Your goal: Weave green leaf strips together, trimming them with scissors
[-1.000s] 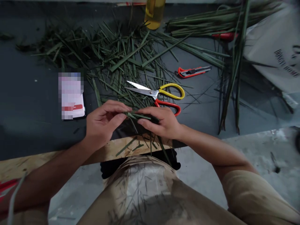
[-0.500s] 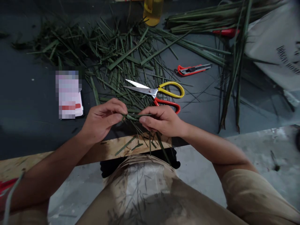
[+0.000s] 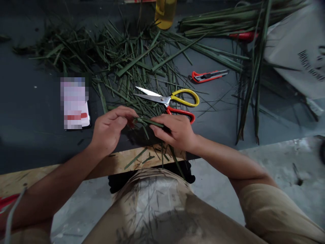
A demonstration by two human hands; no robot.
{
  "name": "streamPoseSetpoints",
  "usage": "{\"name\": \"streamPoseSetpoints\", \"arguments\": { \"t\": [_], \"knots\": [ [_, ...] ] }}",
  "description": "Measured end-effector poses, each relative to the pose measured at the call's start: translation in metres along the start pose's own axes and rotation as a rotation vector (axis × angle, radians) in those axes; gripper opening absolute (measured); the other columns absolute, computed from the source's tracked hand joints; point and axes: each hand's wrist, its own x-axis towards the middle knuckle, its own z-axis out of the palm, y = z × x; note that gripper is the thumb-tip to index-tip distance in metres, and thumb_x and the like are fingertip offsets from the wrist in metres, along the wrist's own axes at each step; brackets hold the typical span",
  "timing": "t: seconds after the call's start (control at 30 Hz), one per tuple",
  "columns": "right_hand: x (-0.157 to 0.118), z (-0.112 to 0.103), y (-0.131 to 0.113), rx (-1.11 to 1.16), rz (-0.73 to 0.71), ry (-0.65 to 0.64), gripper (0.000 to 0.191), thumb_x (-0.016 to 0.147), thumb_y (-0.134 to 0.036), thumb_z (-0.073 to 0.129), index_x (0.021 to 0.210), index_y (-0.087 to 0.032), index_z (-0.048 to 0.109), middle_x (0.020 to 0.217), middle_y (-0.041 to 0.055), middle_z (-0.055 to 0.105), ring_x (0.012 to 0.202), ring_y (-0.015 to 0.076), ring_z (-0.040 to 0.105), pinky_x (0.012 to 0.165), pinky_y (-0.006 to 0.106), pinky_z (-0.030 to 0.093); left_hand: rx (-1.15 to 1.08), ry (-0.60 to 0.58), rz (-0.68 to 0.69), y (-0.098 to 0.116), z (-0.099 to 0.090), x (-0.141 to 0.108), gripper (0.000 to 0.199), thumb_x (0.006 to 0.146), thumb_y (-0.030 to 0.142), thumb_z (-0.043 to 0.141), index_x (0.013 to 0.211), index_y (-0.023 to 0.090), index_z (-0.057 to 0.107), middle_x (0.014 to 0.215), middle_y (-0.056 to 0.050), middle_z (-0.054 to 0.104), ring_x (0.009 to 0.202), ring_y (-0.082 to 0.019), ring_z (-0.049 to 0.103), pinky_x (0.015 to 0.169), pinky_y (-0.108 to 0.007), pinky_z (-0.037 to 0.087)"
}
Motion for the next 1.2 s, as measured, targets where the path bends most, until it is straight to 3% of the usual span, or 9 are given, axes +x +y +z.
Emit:
{"name": "streamPoseSetpoints", "arguments": {
  "t": [0.2, 0.37, 0.5, 0.73, 0.93, 1.2],
  "knots": [
    [0.001, 0.000, 0.001, -0.036, -0.028, 0.003, 0.018, 0.104, -0.024, 0.059, 0.105, -0.013, 0.074, 0.085, 0.0048, 0.080, 0.071, 0.0115, 0.072, 0.064, 0.022, 0.053, 0.051, 0.017, -0.059, -0.002, -0.003, -0.003, 0.017, 0.079, 0.033, 0.090, 0.096, 0.030, 0.084, 0.097, -0.004, 0.076, 0.088, -0.018, 0.071, 0.074, -0.030, 0.060],
    [0.007, -0.006, -0.001, 0.150, 0.061, -0.005, 0.014, 0.101, -0.021, 0.065, 0.102, -0.012, 0.075, 0.089, 0.0027, 0.082, 0.073, 0.0088, 0.074, 0.068, 0.017, 0.056, 0.069, 0.024, 0.054, 0.002, -0.001, 0.000, 0.014, 0.081, 0.022, 0.087, 0.094, 0.027, 0.086, 0.095, -0.005, 0.078, 0.089, -0.017, 0.073, 0.076, -0.028, 0.059],
    [0.009, -0.009, -0.003, 0.188, 0.131, -0.019, 0.015, 0.100, -0.024, 0.065, 0.099, -0.015, 0.077, 0.084, 0.0004, 0.081, 0.068, 0.0082, 0.072, 0.064, 0.017, 0.055, 0.140, 0.027, 0.102, 0.005, -0.001, 0.003, 0.009, 0.080, 0.025, 0.088, 0.089, 0.025, 0.084, 0.090, -0.004, 0.078, 0.085, -0.017, 0.073, 0.075, -0.030, 0.060],
    [0.008, -0.008, -0.001, 0.122, 0.039, -0.003, 0.015, 0.101, -0.023, 0.064, 0.099, -0.014, 0.076, 0.081, 0.0004, 0.080, 0.066, 0.0074, 0.071, 0.064, 0.016, 0.054, 0.316, 0.047, 0.210, 0.013, 0.000, -0.001, 0.031, 0.088, 0.025, 0.083, 0.116, 0.038, 0.080, 0.095, -0.001, 0.078, 0.086, -0.019, 0.074, 0.078, -0.034, 0.064],
    [0.005, -0.005, 0.002, -0.013, -0.068, 0.005, 0.018, 0.102, -0.021, 0.062, 0.102, -0.009, 0.075, 0.080, 0.0047, 0.078, 0.068, 0.0111, 0.072, 0.064, 0.021, 0.053, 0.593, -0.040, 0.420, 0.021, -0.004, 0.000, 0.040, 0.084, 0.009, 0.081, 0.112, 0.037, 0.082, 0.101, 0.001, 0.080, 0.087, -0.017, 0.075, 0.078, -0.033, 0.062],
    [0.003, -0.002, 0.004, -0.178, -0.123, 0.030, 0.018, 0.104, -0.025, 0.060, 0.103, -0.014, 0.074, 0.077, 0.0018, 0.077, 0.063, 0.0106, 0.068, 0.060, 0.023, 0.050, 0.580, -0.057, 0.313, 0.019, -0.006, 0.005, 0.024, 0.085, 0.018, 0.083, 0.105, 0.031, 0.084, 0.099, 0.001, 0.080, 0.085, -0.015, 0.073, 0.075, -0.029, 0.061]
  ]
}}
